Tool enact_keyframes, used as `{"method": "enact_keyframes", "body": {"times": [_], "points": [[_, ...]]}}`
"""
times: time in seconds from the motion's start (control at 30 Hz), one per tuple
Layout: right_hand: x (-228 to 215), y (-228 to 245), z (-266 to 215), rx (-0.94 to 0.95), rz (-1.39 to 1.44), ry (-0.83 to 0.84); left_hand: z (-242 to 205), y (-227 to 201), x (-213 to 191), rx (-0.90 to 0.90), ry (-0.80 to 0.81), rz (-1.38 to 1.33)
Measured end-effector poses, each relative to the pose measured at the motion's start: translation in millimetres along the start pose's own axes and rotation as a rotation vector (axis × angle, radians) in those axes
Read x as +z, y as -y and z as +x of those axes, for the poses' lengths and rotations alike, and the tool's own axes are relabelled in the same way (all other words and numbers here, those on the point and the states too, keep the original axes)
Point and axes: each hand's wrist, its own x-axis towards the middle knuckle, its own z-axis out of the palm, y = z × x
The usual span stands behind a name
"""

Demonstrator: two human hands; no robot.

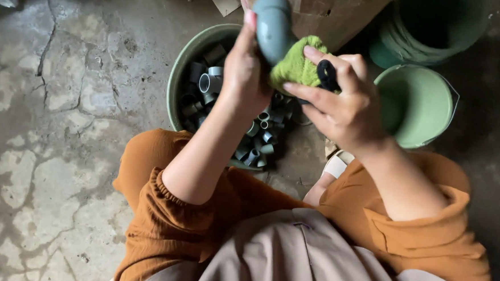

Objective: The person sits on the floor and wipes multiple small gray plastic pipe fittings with a green cloth. They pick each fitting from a green basin, wipe it, and place it into a large cardboard box. The person handles the fittings one at a time and continues the process throughout the clip.

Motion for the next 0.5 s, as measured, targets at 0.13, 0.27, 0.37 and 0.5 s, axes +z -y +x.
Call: {"method": "enact_keyframes", "body": {"times": [0.13, 0.27, 0.37, 0.5], "points": [[-2.8, -29.6, -10.8, 0.121, -0.207, 0.113, -6.3, -23.5, 0.1, 0.153, 0.143, -0.087], [-9.8, -20.6, -9.4, 0.527, 0.269, -0.139, -9.1, 1.4, 5.8, 0.099, 0.116, 0.055], [-2.5, 3.3, -1.9, 0.336, 0.194, -0.217, -28.9, 32.6, 8.8, 0.241, 0.156, 0.368], [0.4, 6.5, 11.7, 0.392, 0.236, -0.279, -51.3, 52.6, 12.6, 0.34, 0.233, 0.73]]}}
